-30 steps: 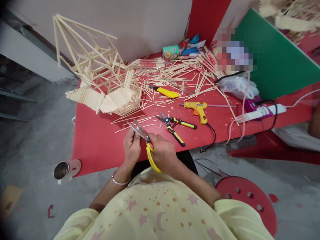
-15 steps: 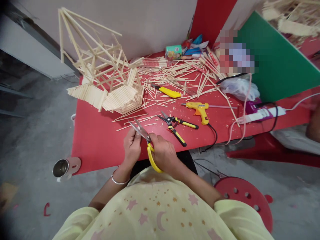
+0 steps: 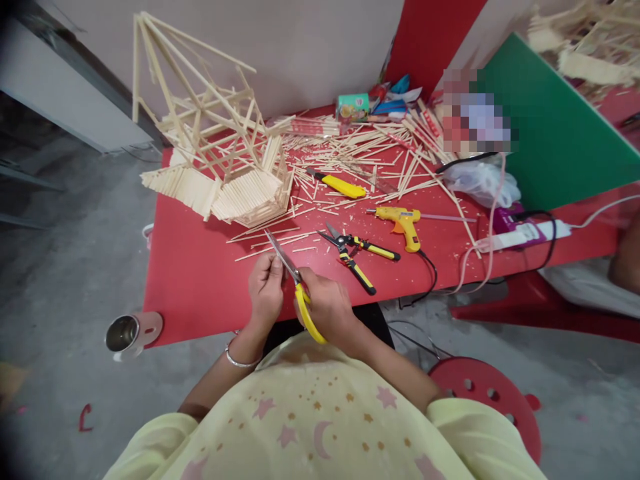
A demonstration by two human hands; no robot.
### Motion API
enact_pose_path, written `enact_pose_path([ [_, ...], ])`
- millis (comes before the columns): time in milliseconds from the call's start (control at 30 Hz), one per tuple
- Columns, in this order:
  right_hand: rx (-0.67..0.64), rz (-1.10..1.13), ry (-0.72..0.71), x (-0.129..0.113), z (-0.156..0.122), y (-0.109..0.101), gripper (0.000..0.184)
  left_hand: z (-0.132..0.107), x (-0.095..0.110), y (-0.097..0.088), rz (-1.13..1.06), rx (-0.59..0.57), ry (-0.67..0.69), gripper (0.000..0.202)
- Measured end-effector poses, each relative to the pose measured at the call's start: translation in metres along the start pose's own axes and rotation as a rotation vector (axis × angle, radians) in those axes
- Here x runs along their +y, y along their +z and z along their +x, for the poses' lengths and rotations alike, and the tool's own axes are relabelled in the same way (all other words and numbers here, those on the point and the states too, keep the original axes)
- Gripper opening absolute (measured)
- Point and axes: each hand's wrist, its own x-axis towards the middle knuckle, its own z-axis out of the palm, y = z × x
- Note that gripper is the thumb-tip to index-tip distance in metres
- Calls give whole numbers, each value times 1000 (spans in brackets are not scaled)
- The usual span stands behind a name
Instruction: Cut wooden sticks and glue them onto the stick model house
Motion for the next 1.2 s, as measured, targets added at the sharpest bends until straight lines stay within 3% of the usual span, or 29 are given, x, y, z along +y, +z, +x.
enact_pose_path([
  [67,-16,-35,45,1,2,-1,38,3,1,-3,-69,18,-35,39],
  [200,78,-296,173,14,9,-1,50,12,4,-13,-212,60,-119,31],
  [333,64,-442,112,28,15,0,59,20,8,-23,-323,113,-214,24],
  [433,77,-396,19,24,16,-3,49,22,13,-28,-373,120,-265,25],
  [533,188,-260,-95,7,22,-9,31,22,17,-30,-401,90,-318,27],
  [633,298,-91,-264,-13,39,-14,31,22,18,-33,-426,63,-348,27],
  [767,284,-16,-426,-32,66,-17,29,23,19,-40,-419,74,-353,23],
  [1200,368,69,-575,-51,86,-7,24,35,30,-56,-593,72,-298,29],
])
